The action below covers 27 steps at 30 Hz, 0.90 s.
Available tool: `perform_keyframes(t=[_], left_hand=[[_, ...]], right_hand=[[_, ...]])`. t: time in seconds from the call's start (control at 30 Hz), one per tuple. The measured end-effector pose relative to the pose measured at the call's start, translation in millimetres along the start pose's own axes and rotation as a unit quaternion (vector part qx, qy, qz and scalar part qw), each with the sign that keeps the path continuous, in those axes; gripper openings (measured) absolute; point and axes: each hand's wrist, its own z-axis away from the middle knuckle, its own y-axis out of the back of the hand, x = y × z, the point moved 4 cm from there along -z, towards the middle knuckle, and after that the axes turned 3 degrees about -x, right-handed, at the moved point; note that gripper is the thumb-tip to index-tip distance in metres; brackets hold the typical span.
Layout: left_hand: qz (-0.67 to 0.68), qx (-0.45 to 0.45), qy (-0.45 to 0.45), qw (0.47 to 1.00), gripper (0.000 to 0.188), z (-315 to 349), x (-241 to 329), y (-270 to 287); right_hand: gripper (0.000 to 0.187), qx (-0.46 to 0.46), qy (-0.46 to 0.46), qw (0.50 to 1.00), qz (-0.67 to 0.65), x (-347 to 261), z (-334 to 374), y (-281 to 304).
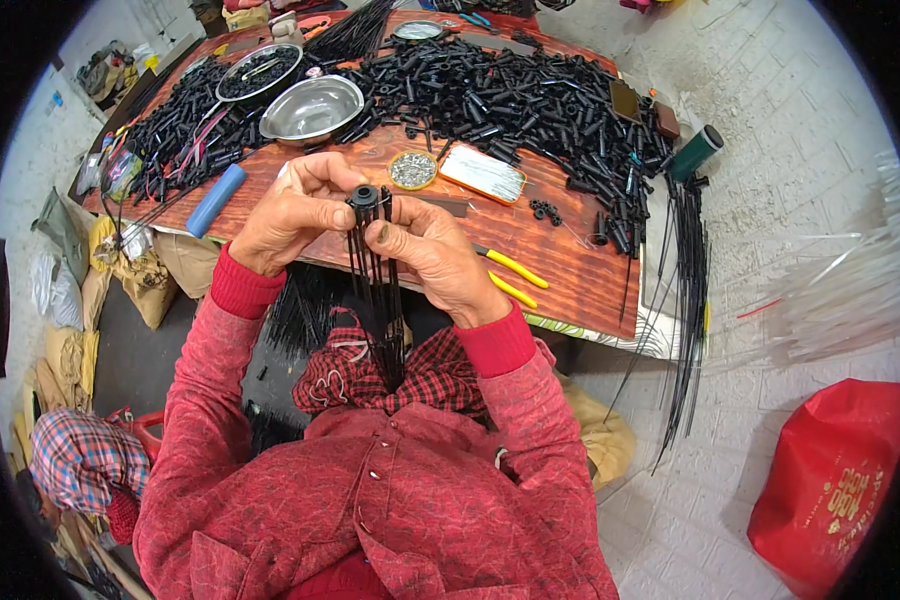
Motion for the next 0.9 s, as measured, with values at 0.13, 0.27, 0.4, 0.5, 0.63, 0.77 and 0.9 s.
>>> perform_keyframes(t=[0.13,0.27,0.4,0.5,0.63,0.77,0.9], left_hand=[[0.063,-0.05,0.018,0.997,0.027,-5.7,-8.2,-0.3],[0.101,-0.092,0.056,0.989,0.024,-6.9,-11.0,4.5],[0.07,-0.087,0.004,0.994,0.024,-9.5,-8.9,3.2],[0.015,-0.065,0.0,0.998,0.025,-9.0,-6.6,5.1],[-0.005,-0.081,-0.013,0.997,0.023,-7.1,-2.9,4.4],[-0.02,-0.087,-0.023,0.996,0.02,-2.2,1.8,-0.2],[0.015,-0.092,-0.009,0.996,0.021,1.9,4.3,-5.0]], right_hand=[[0.033,-0.02,-0.002,1.0,-0.007,1.9,1.8,4.3],[0.034,-0.026,0.0,1.0,-0.008,0.9,1.9,4.1],[0.034,-0.02,-0.009,1.0,-0.009,-2.7,3.4,-1.0],[0.034,-0.017,-0.01,1.0,-0.001,-3.9,4.9,1.4],[0.035,-0.035,-0.007,0.999,0.013,-7.7,5.4,-3.9],[0.034,-0.053,-0.021,0.998,0.001,-7.4,6.3,-4.8],[0.036,-0.067,-0.025,0.997,0.009,-8.0,7.3,-8.9]])
